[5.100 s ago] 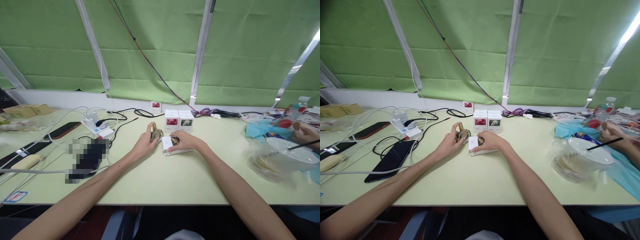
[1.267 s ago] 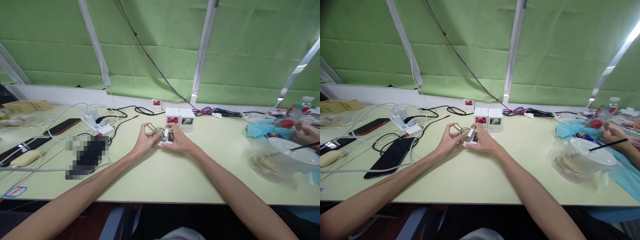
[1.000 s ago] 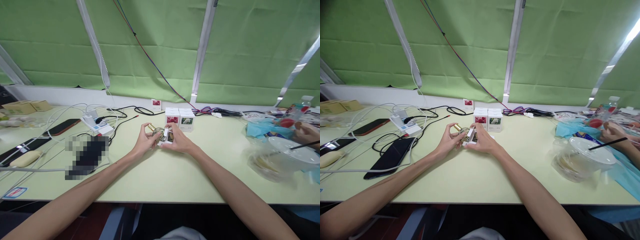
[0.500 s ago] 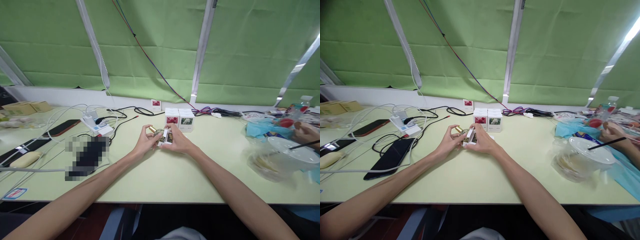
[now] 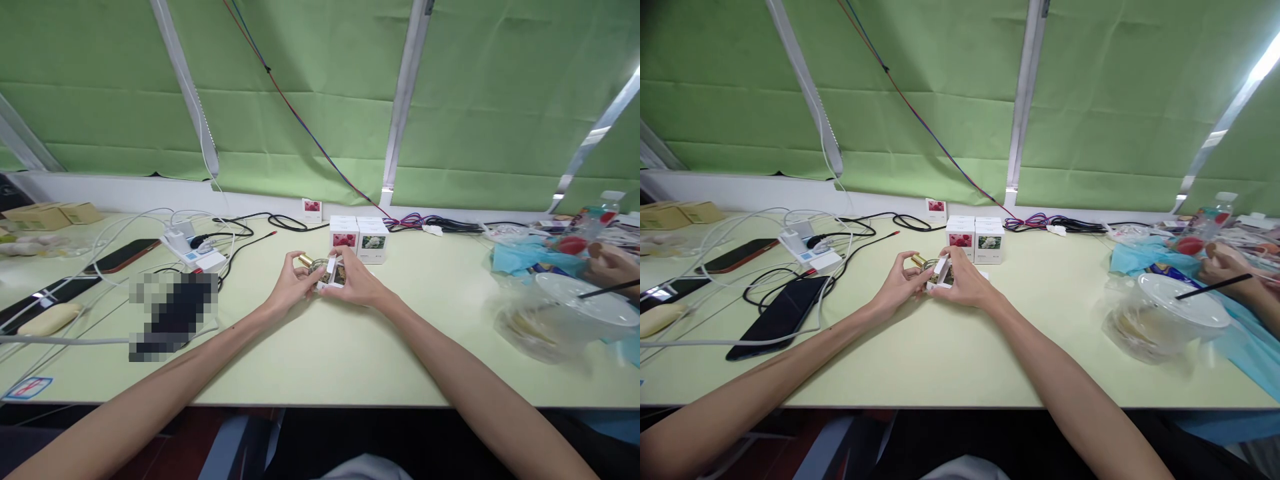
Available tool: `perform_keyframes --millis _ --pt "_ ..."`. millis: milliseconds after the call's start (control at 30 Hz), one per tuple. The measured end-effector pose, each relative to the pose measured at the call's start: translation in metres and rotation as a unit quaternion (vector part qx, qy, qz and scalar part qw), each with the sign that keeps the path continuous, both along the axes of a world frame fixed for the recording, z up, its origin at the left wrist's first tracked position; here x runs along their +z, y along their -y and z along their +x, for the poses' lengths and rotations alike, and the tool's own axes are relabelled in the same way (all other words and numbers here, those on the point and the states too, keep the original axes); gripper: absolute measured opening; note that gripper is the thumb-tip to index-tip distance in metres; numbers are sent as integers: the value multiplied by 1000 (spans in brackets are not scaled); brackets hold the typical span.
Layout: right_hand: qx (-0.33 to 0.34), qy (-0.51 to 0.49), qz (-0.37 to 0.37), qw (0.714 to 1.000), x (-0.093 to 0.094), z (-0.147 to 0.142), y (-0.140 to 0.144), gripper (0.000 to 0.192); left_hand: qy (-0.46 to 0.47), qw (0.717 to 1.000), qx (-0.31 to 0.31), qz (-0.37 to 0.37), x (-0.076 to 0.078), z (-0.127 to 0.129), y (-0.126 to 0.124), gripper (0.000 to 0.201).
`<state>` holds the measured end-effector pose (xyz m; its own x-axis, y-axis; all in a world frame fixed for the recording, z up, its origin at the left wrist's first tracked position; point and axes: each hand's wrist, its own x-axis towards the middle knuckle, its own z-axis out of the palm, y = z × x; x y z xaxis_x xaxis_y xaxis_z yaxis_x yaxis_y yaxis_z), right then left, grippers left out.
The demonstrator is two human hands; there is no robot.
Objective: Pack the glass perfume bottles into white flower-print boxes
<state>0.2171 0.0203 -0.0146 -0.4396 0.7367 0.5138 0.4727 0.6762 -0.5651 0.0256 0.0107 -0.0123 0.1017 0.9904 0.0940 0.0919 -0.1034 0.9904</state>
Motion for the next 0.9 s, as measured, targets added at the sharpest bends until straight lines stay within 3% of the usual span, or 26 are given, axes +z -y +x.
perform_keyframes --millis 267,633,900 --pt "-5 7 -2 1000 -1 0 0 67 -1 1000 2 -7 0 2 0 74" --pt "-10 6 1 1000 -2 0 -1 67 14 1000 4 10 -5 -1 -6 45" --pt "-10 5 0 1000 -2 1 0 67 31 999 9 -4 -4 -1 -7 38"
